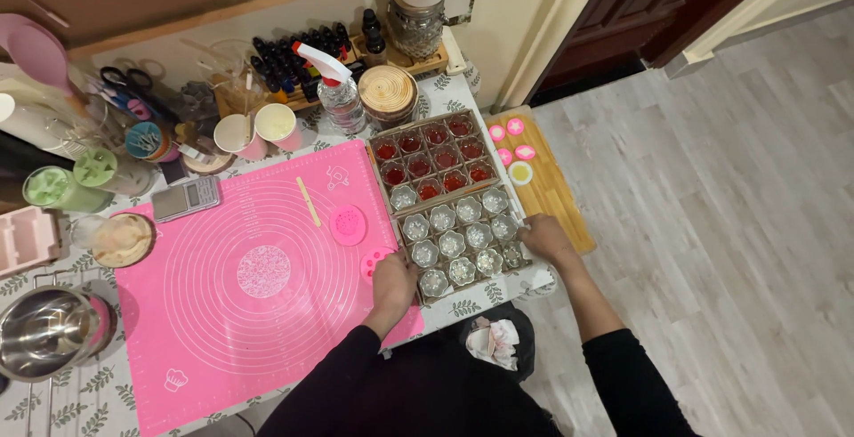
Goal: Cleaning glass jars with a cloth, organizing tray molds, and handling a large bag of wax flakes or gel base for craft production.
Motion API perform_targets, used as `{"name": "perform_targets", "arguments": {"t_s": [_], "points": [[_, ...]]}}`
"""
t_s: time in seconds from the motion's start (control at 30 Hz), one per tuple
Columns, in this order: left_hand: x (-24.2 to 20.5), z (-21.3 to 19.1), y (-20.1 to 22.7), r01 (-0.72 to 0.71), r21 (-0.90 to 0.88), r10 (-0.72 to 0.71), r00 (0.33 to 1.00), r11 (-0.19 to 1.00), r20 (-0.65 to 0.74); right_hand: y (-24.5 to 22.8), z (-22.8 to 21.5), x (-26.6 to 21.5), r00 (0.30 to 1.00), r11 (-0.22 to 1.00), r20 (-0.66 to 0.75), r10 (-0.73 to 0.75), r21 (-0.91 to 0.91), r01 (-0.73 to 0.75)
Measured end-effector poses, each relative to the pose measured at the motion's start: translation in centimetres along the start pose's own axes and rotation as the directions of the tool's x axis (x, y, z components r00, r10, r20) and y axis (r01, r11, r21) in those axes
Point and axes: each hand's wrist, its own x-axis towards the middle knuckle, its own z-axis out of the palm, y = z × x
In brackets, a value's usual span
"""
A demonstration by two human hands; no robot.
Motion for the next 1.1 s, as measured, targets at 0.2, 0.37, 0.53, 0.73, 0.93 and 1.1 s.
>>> {"name": "perform_targets", "arguments": {"t_s": [0.2,0.37,0.53,0.73,0.93,1.1], "points": [[-0.7,-0.7,0.9,-0.001,-0.007,0.001,1.0,1.0,0.004,-1.8,-1.3,-0.7,0.996,0.996,0.04,0.083,0.024,-0.084],[-1.1,-1.5,0.5,-0.011,-0.01,0.011,1.0,1.0,0.022,-0.1,-1.2,0.0,0.999,0.997,-0.006,0.045,-0.062,-0.045],[-3.0,-5.1,-1.3,-0.171,-0.008,0.165,0.961,0.985,-0.221,-6.1,-3.3,-3.1,0.917,0.997,-0.39,-0.08,-0.027,0.075],[-6.2,-12.4,-3.2,0.13,-0.361,-0.184,0.976,0.923,-0.119,-22.6,0.4,-8.2,0.996,0.582,0.038,-0.08,0.813,0.016],[-10.5,-16.8,-5.0,0.088,-0.799,-0.233,0.97,0.595,-0.068,-33.2,7.5,-13.6,0.856,0.171,0.423,-0.295,0.905,-0.389],[-11.6,-18.9,-12.4,0.063,-0.703,-0.18,0.979,0.708,-0.094,-38.2,9.2,-16.9,0.838,0.438,0.39,-0.381,0.875,-0.208]]}}
